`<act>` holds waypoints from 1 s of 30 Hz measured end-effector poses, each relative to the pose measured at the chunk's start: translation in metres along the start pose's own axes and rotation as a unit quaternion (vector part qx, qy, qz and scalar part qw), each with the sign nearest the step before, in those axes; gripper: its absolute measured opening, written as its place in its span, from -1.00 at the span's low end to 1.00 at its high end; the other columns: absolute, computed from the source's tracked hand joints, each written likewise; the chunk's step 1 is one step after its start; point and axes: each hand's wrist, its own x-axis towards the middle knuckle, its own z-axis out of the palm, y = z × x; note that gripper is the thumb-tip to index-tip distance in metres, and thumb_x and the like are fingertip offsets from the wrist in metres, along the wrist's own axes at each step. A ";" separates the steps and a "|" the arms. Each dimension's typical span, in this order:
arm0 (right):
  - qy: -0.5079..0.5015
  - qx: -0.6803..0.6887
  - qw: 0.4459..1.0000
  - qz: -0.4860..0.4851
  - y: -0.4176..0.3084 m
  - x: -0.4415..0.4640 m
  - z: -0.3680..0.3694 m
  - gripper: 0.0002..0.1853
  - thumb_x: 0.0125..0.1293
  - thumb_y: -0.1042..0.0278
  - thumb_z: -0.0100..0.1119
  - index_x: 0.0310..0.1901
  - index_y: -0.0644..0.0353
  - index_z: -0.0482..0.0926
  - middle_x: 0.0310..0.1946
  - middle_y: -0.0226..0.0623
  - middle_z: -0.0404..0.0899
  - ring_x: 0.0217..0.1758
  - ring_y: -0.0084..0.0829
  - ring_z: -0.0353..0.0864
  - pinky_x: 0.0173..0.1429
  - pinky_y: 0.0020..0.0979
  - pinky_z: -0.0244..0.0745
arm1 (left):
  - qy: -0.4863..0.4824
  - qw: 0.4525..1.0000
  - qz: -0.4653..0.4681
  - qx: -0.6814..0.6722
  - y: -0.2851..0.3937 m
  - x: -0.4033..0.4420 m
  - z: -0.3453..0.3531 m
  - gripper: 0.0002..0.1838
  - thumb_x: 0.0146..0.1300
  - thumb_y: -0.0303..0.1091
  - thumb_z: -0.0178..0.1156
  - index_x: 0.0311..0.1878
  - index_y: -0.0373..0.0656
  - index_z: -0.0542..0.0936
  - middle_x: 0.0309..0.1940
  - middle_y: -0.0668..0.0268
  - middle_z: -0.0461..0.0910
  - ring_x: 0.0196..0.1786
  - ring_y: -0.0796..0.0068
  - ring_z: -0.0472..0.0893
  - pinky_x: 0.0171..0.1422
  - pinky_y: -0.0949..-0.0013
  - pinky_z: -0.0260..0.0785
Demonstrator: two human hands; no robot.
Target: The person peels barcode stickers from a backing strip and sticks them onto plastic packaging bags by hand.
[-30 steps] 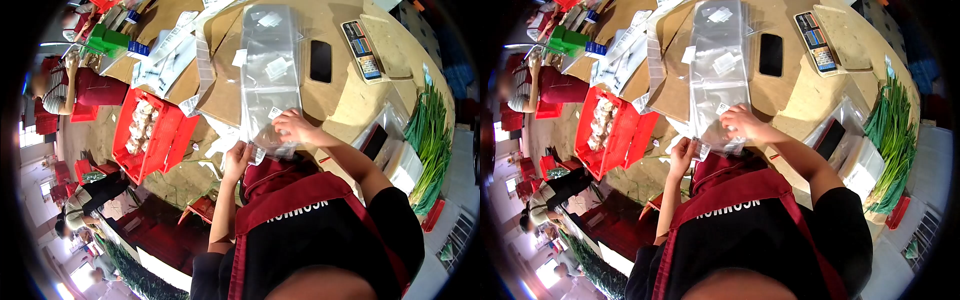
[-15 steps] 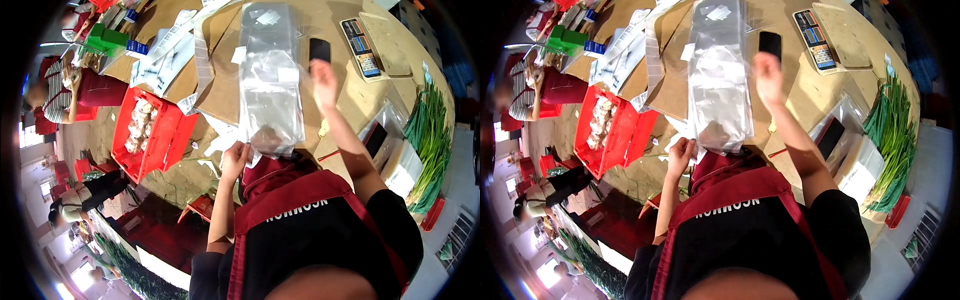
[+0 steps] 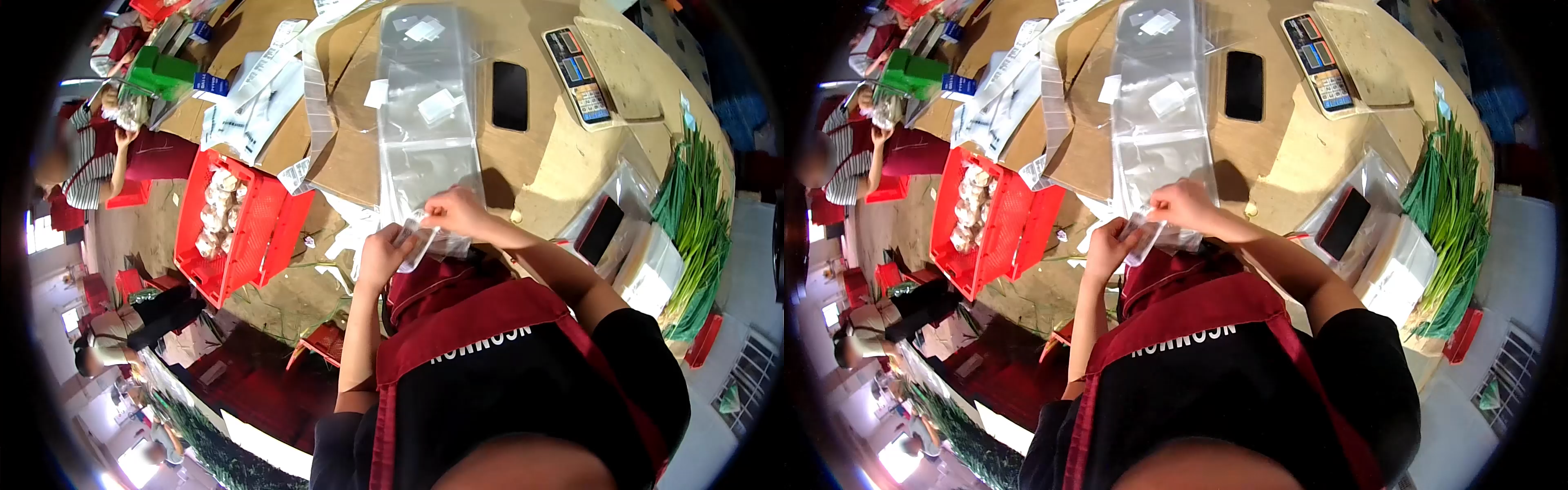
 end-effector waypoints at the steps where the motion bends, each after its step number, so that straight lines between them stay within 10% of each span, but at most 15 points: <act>1: 0.014 -0.133 0.991 -0.010 0.008 0.006 -0.006 -0.73 0.00 0.18 0.35 -0.43 0.21 0.57 -0.58 -0.32 0.55 -0.56 -0.47 0.49 -0.43 -0.48 0.36 | -0.012 0.997 -0.021 0.068 0.005 -0.001 -0.007 -0.80 0.08 -0.33 0.24 -0.42 -0.29 0.53 -0.63 0.05 0.47 -0.59 0.17 0.45 -0.43 0.30 0.31; 7: 0.016 -0.453 0.875 0.171 -0.003 0.012 -0.040 -0.22 -0.01 -0.10 0.29 0.25 -0.03 0.25 0.06 -0.23 0.39 -0.07 -0.30 0.52 0.01 -0.25 0.38 | 0.023 0.998 -0.038 -0.035 -0.009 -0.017 -0.007 -0.80 0.09 -0.31 0.22 -0.35 -0.28 0.52 -0.54 -0.02 0.49 -0.52 0.07 0.45 -0.34 0.29 0.34; 13: -0.041 -0.387 0.908 -0.157 0.029 -0.015 -0.026 -0.66 0.02 0.12 0.26 -0.14 -0.01 0.58 0.00 -0.43 0.45 0.11 -0.43 0.34 0.23 -0.33 0.11 | 0.079 0.980 0.104 -0.152 -0.009 -0.013 -0.005 -0.90 0.04 -0.54 0.11 -0.36 -0.36 0.50 -0.45 0.24 0.61 -0.44 0.53 0.49 -0.32 0.45 0.34; 14: -0.015 -0.364 0.917 -0.160 0.038 -0.011 -0.022 -0.85 0.01 0.21 0.24 -0.36 0.01 0.62 -0.11 -0.55 0.49 0.01 -0.47 0.36 0.16 -0.32 0.10 | 0.053 0.980 0.056 -0.184 -0.010 -0.015 -0.005 -0.92 0.03 -0.55 0.11 -0.39 -0.37 0.49 -0.48 0.26 0.58 -0.45 0.56 0.47 -0.34 0.47 0.33; 26: -0.097 -0.222 0.964 -0.109 0.035 0.005 -0.046 -0.90 0.11 0.28 0.20 -0.46 0.07 0.63 -0.30 -0.53 0.59 -0.16 -0.48 0.49 0.08 -0.28 0.24 | -0.004 0.967 -0.024 -0.255 0.000 -0.019 -0.003 -0.88 0.18 -0.50 0.07 -0.47 -0.31 0.47 -0.71 0.42 0.40 -0.68 0.71 0.38 -0.61 0.56 0.23; 27: -0.060 -0.186 0.977 0.079 0.007 0.013 -0.065 -0.95 0.10 0.36 0.18 -0.42 0.08 0.62 -0.43 -0.44 0.59 -0.34 -0.51 0.55 -0.10 -0.27 0.41 | -0.004 0.973 -0.021 -0.229 0.004 -0.019 -0.003 -0.90 0.18 -0.50 0.06 -0.43 -0.31 0.48 -0.71 0.42 0.40 -0.69 0.70 0.39 -0.61 0.56 0.25; 29: 0.312 -0.175 0.922 -0.151 0.001 0.026 -0.093 -0.92 0.14 0.35 0.16 -0.32 0.09 0.56 -0.48 -0.35 0.53 -0.37 -0.52 0.53 -0.15 -0.28 0.40 | -0.015 0.973 -0.041 -0.227 0.012 -0.018 -0.004 -0.92 0.23 -0.48 0.06 -0.33 -0.30 0.48 -0.65 0.41 0.44 -0.63 0.70 0.43 -0.57 0.57 0.28; 30: 0.468 -0.305 0.823 -0.102 -0.026 0.029 -0.106 -0.89 0.12 0.32 0.19 -0.34 0.10 0.54 -0.42 -0.39 0.51 -0.26 -0.47 0.49 -0.04 -0.29 0.28 | -0.016 0.973 -0.043 -0.226 0.011 -0.018 -0.001 -0.92 0.23 -0.48 0.06 -0.33 -0.30 0.48 -0.65 0.41 0.44 -0.63 0.70 0.43 -0.57 0.57 0.28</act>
